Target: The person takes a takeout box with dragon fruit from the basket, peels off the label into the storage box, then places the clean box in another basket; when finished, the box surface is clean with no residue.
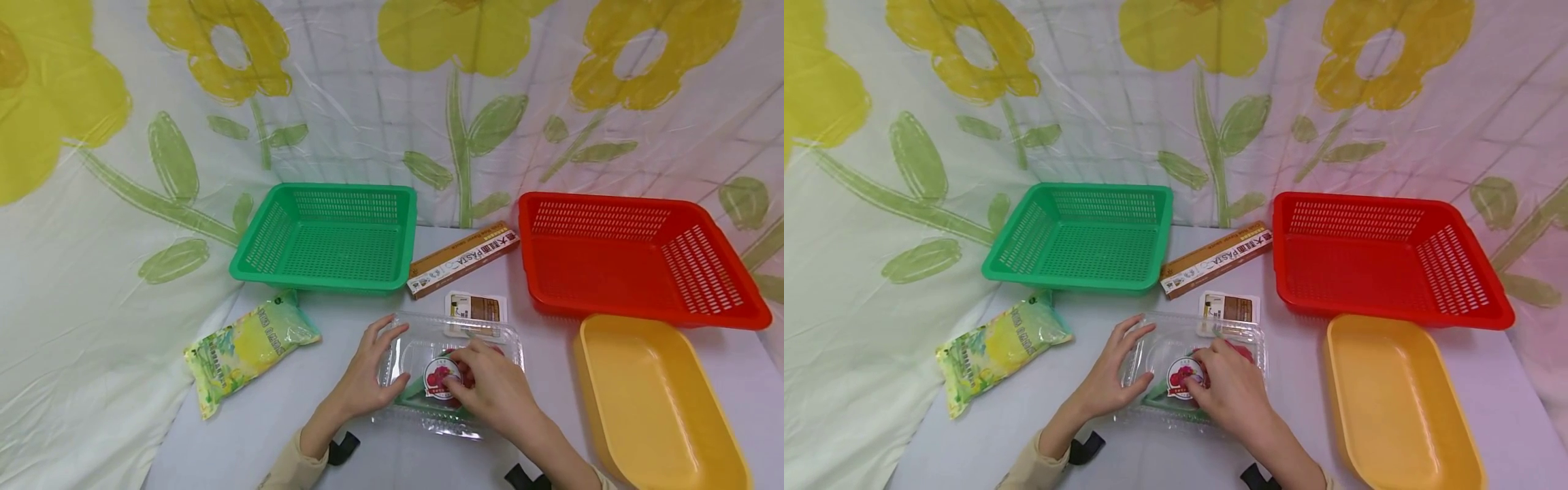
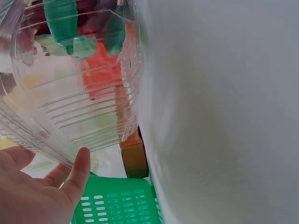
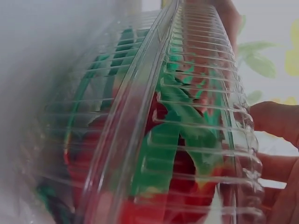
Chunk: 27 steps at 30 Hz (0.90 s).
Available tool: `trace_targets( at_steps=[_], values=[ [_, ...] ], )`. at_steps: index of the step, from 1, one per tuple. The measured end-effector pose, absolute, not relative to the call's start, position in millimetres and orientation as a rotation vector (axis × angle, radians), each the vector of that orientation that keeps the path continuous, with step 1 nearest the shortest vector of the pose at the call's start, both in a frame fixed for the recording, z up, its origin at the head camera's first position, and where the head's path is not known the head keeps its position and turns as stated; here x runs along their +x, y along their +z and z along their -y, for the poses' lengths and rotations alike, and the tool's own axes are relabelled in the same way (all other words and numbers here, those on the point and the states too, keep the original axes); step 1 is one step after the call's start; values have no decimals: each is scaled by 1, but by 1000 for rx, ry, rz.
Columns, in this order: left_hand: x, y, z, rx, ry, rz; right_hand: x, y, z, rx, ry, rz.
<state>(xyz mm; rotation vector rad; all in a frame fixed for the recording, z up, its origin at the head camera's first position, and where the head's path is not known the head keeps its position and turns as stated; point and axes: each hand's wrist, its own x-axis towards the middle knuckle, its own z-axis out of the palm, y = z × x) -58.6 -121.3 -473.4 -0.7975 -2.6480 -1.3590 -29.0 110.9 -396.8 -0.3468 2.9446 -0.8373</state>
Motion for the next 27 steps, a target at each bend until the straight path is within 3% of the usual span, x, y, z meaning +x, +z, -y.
trace_targets(
  at_steps=[27],
  values=[
    [-59, -475, 119, -868, -1268, 2599, -31, -398, -113, -307, -980, -2910]
  ],
)
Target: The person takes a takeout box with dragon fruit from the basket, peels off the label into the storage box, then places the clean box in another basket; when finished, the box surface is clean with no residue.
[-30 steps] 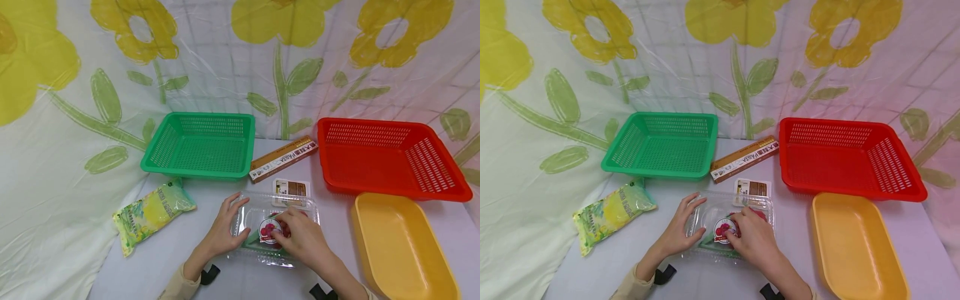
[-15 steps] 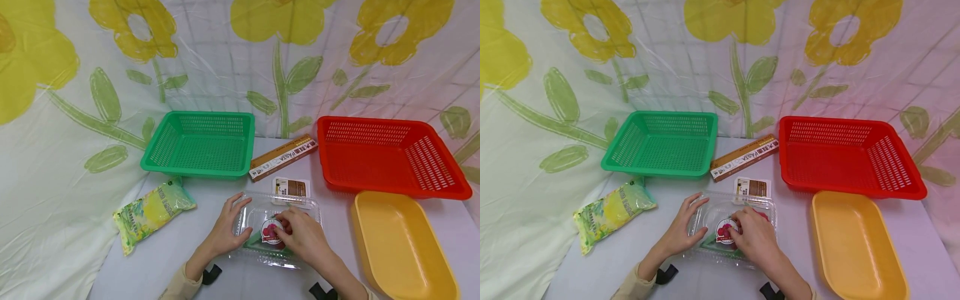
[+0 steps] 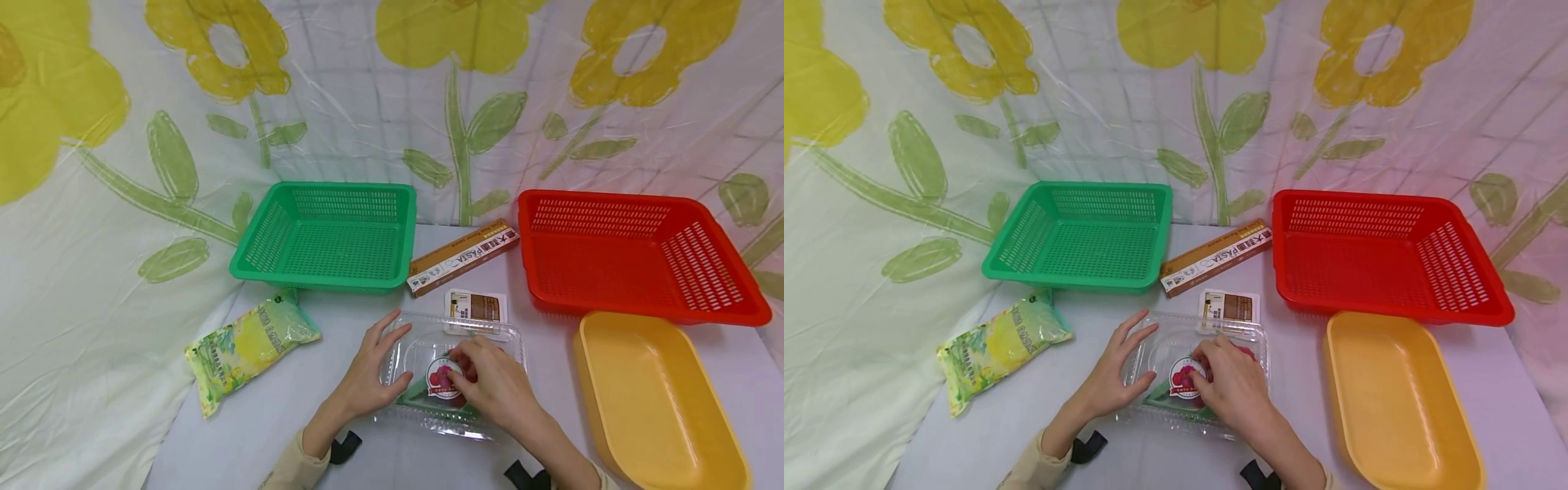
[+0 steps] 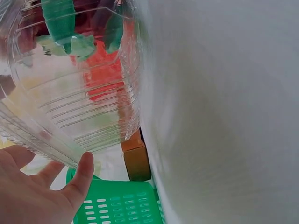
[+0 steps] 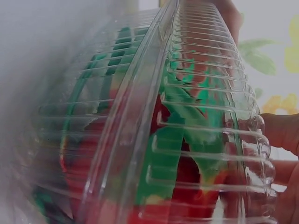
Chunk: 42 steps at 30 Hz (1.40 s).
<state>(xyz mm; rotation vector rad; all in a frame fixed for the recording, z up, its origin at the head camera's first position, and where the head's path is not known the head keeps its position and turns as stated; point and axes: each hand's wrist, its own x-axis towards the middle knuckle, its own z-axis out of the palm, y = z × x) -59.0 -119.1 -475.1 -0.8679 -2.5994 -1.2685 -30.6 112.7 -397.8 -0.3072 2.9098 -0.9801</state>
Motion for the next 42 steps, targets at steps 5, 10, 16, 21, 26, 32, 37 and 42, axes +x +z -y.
trace_targets(
  at_steps=[5, 10, 16, 21, 26, 32, 37, 42],
  values=[
    [-60, -475, 120, -902, -1260, 2582, -31, -397, -113, -283, -995, -2889],
    [-62, -473, 119, -970, -1243, 2549, -32, -397, -112, -245, -1014, -2881],
    [-62, -472, 119, -988, -1241, 2548, -33, -397, -112, -234, -1016, -2882],
    [-62, -472, 119, -983, -1238, 2541, -34, -398, -112, -243, -1026, -2879],
    [-61, -472, 119, -979, -1246, 2535, -33, -397, -113, -257, -1037, -2877],
    [-61, -471, 119, -977, -1256, 2542, -33, -396, -115, -286, -1063, -2871],
    [-60, -472, 119, -970, -1274, 2543, -34, -395, -117, -300, -1118, -2835],
    [-61, -472, 119, -960, -1285, 2563, -35, -393, -120, -301, -1181, -2789]
  ],
)
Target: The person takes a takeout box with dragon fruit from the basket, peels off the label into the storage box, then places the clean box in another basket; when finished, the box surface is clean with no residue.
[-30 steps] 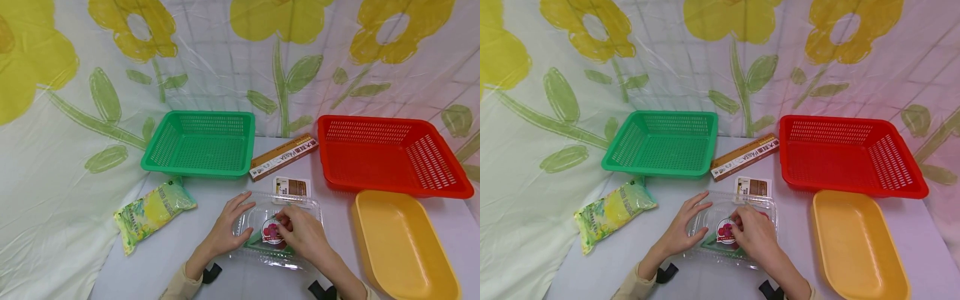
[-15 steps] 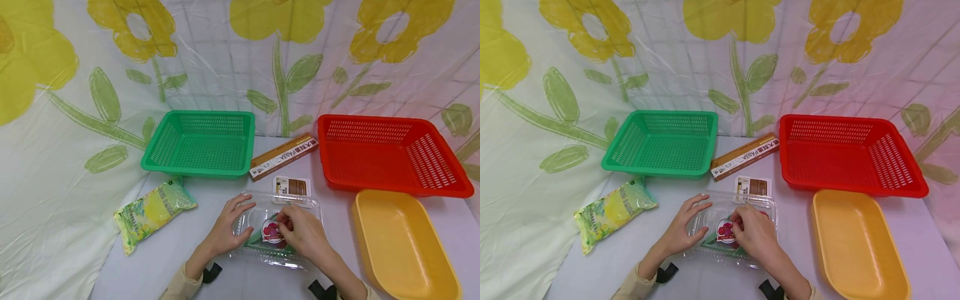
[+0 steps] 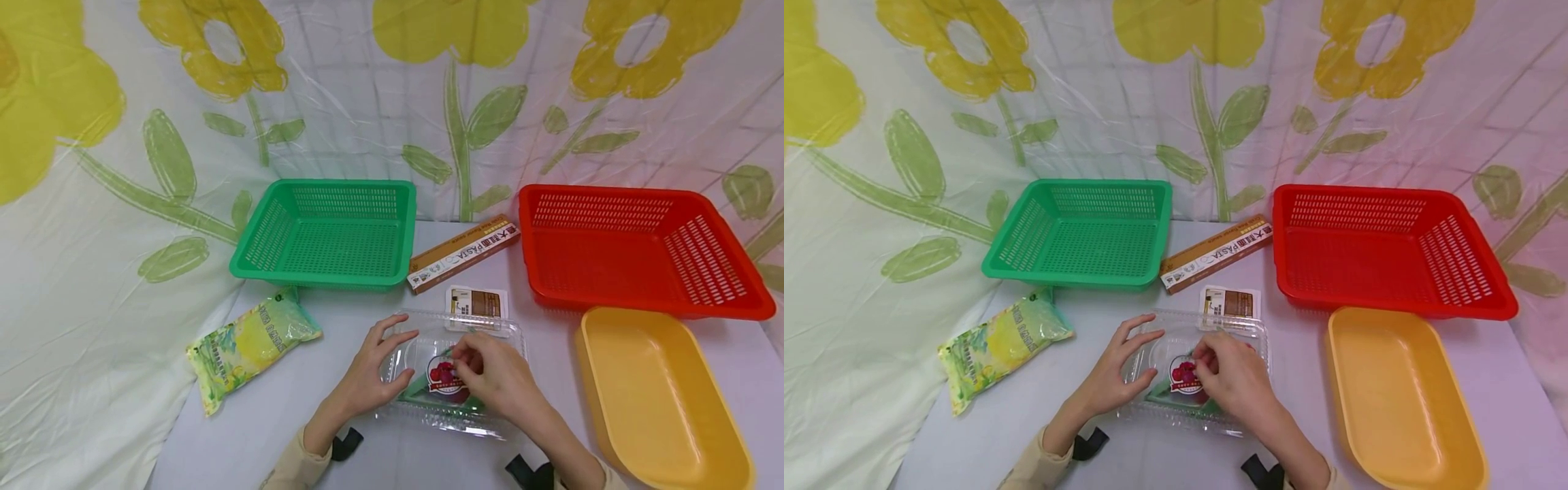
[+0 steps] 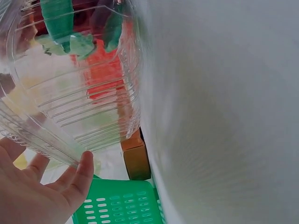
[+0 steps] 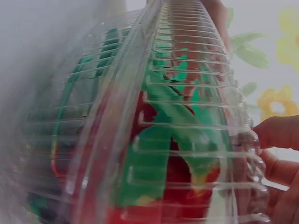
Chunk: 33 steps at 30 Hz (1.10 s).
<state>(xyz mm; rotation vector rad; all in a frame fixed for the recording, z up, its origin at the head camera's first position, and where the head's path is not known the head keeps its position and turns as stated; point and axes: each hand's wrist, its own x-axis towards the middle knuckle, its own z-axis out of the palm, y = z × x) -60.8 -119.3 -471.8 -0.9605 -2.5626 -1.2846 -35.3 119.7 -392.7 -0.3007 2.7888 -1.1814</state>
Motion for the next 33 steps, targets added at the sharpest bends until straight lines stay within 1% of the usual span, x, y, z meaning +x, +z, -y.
trace_targets(
  at_steps=[19, 25, 33],
  values=[
    [-61, -468, 119, -928, -1319, 2616, -36, -387, -133, -389, -1387, -2679],
    [-60, -468, 119, -926, -1320, 2620, -38, -391, -143, -353, -1500, -2545],
    [-60, -469, 119, -948, -1288, 2589, -40, -391, -154, -300, -1505, -2577]
  ],
)
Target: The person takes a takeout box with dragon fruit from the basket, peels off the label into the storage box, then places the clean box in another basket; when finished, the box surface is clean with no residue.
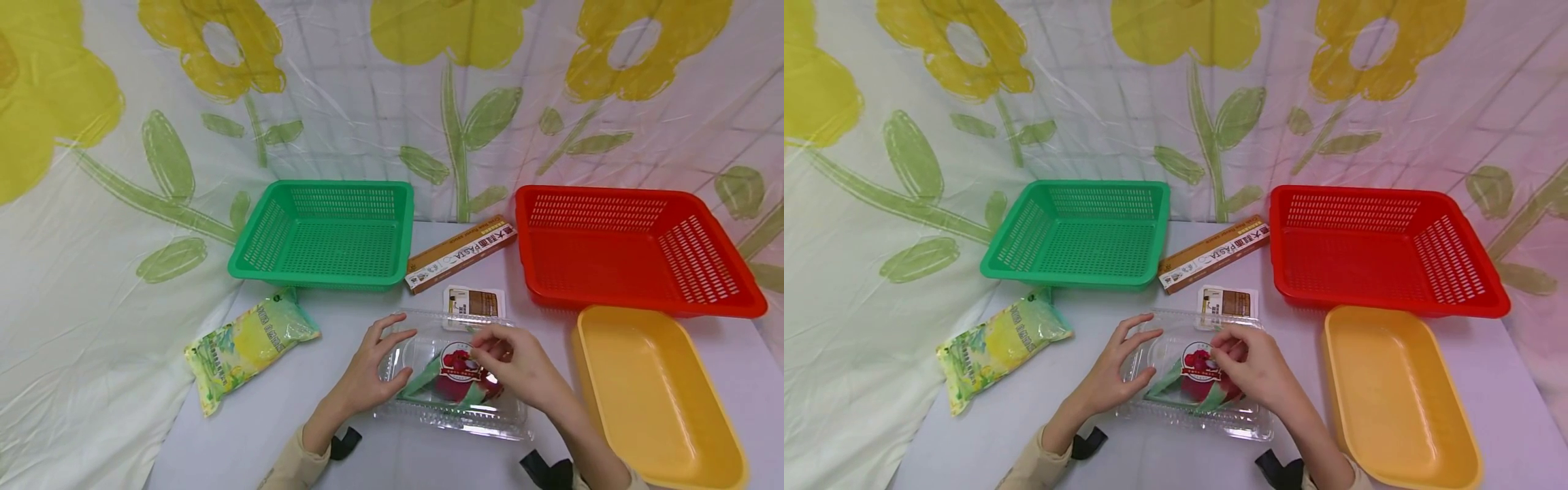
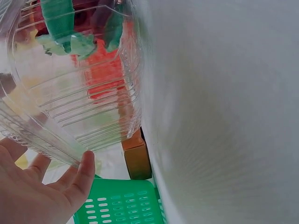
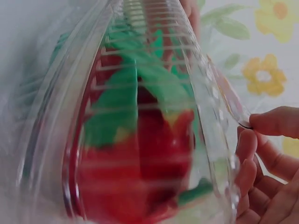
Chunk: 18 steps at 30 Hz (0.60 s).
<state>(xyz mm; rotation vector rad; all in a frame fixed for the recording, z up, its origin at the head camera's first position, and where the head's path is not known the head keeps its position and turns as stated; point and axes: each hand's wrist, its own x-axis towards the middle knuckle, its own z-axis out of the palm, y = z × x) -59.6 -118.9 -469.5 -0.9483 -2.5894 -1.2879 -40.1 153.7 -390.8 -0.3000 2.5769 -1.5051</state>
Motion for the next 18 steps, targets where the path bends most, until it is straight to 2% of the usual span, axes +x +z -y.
trace_targets(
  at_steps=[11, 18],
  values=[
    [-59, -471, 120, -943, -1294, 2606, -39, -390, -170, -203, -1532, -2620],
    [-60, -471, 120, -946, -1313, 2605, -38, -391, -187, -243, -1595, -2628]
  ],
)
